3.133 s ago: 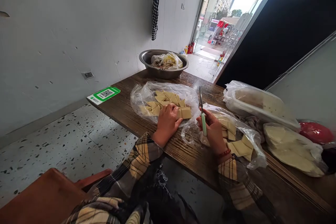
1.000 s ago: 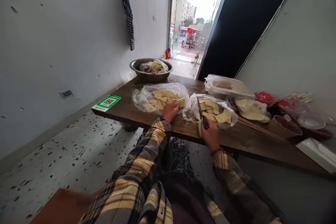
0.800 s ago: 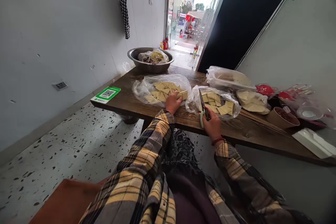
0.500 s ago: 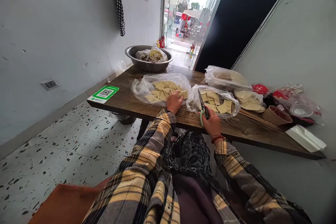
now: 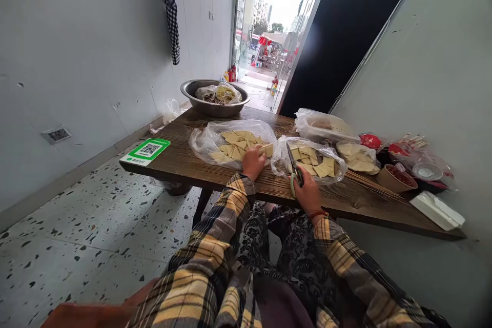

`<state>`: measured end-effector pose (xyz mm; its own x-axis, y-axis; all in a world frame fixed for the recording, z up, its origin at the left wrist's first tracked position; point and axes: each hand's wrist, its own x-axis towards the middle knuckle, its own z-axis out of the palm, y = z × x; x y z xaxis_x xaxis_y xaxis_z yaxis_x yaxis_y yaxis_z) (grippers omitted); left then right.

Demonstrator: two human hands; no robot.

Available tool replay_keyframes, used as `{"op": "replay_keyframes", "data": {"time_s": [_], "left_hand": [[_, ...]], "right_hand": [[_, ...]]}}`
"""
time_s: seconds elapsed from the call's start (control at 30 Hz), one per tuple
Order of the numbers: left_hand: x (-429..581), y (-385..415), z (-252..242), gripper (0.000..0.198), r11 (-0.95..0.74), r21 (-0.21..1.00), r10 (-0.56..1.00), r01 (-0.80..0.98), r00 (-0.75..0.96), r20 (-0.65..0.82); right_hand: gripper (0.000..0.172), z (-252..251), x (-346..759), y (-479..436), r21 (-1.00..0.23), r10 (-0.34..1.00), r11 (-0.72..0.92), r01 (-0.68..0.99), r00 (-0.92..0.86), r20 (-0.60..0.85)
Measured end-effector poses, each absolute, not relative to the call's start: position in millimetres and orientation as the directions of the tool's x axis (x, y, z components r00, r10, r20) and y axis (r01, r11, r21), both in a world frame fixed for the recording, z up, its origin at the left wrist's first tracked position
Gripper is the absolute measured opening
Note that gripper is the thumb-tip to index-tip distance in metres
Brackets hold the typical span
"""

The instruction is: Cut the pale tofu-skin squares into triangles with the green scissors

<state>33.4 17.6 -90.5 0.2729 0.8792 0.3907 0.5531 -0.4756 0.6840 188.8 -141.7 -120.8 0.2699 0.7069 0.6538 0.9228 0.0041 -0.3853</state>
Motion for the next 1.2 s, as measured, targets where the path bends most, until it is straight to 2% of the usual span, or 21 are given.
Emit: {"op": "replay_keyframes", "data": {"time_s": [0.33, 0.87, 1.2], "left_hand": [[35.1, 17.3, -89.0, 0.028, -0.453, 0.727, 0.891, 0.516, 0.258, 0.373], [31.6, 26.8, -94.2, 0.024, -0.431, 0.836, 0.902, 0.341, 0.118, 0.416], [31.4, 26.9, -92.6, 0.024, -0.435, 0.873, 0.9, 0.222, 0.101, 0.423]], "right_hand": [[0.046, -119.7, 186.3, -143.3, -0.394, 0.705, -0.012, 0.919, 0.287, 0.649], [0.045, -117.4, 184.6, -141.9, -0.46, 0.678, -0.012, 0.888, 0.346, 0.649], [0.041, -113.3, 180.4, -140.6, -0.468, 0.644, -0.006, 0.884, 0.361, 0.674]]}}
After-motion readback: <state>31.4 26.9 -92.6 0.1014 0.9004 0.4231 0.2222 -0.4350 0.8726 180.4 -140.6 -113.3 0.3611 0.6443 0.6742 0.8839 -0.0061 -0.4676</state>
